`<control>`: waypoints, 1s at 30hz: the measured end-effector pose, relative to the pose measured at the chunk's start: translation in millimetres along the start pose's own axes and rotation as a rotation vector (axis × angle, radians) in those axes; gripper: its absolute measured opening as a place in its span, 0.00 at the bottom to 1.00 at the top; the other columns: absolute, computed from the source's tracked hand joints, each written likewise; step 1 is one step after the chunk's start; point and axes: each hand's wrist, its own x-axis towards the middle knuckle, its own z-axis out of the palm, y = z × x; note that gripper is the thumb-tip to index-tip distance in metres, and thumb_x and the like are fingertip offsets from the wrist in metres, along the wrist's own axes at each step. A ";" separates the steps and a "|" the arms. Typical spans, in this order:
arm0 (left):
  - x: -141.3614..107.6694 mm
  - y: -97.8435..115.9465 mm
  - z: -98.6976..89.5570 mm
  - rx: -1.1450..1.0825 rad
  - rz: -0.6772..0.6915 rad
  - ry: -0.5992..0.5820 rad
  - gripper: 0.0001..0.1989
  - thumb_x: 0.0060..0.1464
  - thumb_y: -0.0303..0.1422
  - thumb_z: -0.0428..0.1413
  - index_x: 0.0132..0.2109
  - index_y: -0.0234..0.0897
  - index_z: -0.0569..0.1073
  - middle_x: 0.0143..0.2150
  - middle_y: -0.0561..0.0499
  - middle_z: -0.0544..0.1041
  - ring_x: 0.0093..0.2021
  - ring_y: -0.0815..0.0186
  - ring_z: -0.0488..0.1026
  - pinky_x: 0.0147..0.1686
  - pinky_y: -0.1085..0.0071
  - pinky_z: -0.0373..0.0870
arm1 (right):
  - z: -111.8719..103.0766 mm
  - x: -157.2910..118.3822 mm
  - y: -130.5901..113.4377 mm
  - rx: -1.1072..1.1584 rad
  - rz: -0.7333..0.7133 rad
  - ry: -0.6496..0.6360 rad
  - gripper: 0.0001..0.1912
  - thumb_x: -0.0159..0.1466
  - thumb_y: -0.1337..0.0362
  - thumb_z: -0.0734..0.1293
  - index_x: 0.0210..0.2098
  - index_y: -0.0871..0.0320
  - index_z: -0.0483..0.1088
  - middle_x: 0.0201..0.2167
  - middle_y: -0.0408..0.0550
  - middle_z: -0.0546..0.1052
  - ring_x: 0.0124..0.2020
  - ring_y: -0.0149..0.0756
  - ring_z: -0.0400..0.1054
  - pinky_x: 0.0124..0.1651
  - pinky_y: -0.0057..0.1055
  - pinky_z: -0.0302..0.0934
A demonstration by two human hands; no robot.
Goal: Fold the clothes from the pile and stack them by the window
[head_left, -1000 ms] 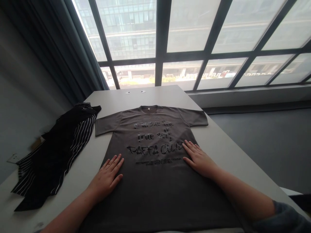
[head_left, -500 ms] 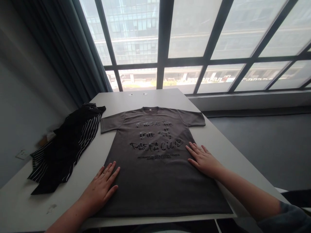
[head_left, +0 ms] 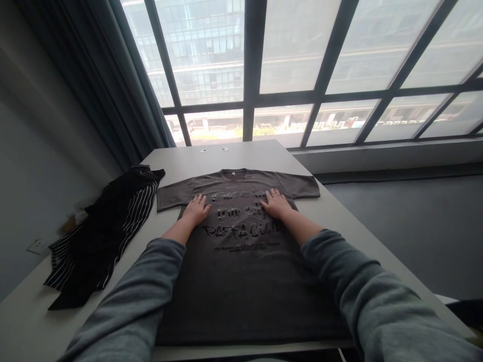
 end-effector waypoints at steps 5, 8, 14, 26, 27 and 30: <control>5.6 -14.3 21.2 -0.016 -0.081 0.000 0.38 0.73 0.53 0.38 0.80 0.36 0.53 0.83 0.41 0.45 0.82 0.48 0.44 0.77 0.51 0.45 | 20.8 -2.1 29.4 0.009 0.006 0.049 0.42 0.77 0.42 0.50 0.80 0.64 0.51 0.81 0.62 0.46 0.81 0.55 0.41 0.79 0.50 0.39; 1.8 -23.8 25.9 -0.020 -0.102 0.018 0.38 0.73 0.53 0.38 0.80 0.38 0.54 0.83 0.41 0.46 0.82 0.48 0.44 0.77 0.53 0.45 | 21.6 -3.8 44.7 0.010 0.019 0.084 0.41 0.78 0.44 0.51 0.79 0.65 0.54 0.80 0.64 0.49 0.80 0.55 0.44 0.79 0.47 0.42; -1.5 -21.5 24.3 -0.005 -0.117 0.061 0.36 0.73 0.51 0.40 0.79 0.38 0.58 0.82 0.41 0.50 0.81 0.49 0.49 0.76 0.55 0.48 | 24.2 -21.3 52.0 0.050 -0.091 0.159 0.38 0.77 0.49 0.55 0.77 0.66 0.56 0.80 0.63 0.50 0.80 0.54 0.44 0.79 0.46 0.43; -19.6 1.5 10.7 0.083 -0.113 0.131 0.31 0.73 0.43 0.43 0.75 0.36 0.65 0.78 0.38 0.62 0.77 0.46 0.58 0.73 0.47 0.54 | 23.5 -169.3 87.3 0.050 -0.230 0.100 0.34 0.74 0.52 0.58 0.74 0.61 0.63 0.77 0.60 0.59 0.78 0.54 0.53 0.77 0.54 0.51; -25.7 11.0 7.9 0.090 -0.086 0.137 0.30 0.73 0.42 0.44 0.74 0.37 0.66 0.77 0.38 0.63 0.77 0.46 0.58 0.73 0.45 0.54 | 19.3 -183.9 87.6 0.044 -0.227 0.118 0.32 0.73 0.52 0.60 0.72 0.60 0.66 0.76 0.60 0.61 0.77 0.56 0.54 0.77 0.55 0.52; -52.4 54.3 2.8 0.048 0.198 0.130 0.27 0.72 0.43 0.47 0.72 0.41 0.69 0.77 0.43 0.65 0.77 0.49 0.59 0.74 0.47 0.54 | 1.8 -231.6 85.0 0.058 -0.199 0.196 0.26 0.70 0.55 0.64 0.64 0.56 0.75 0.70 0.60 0.70 0.74 0.59 0.59 0.73 0.58 0.58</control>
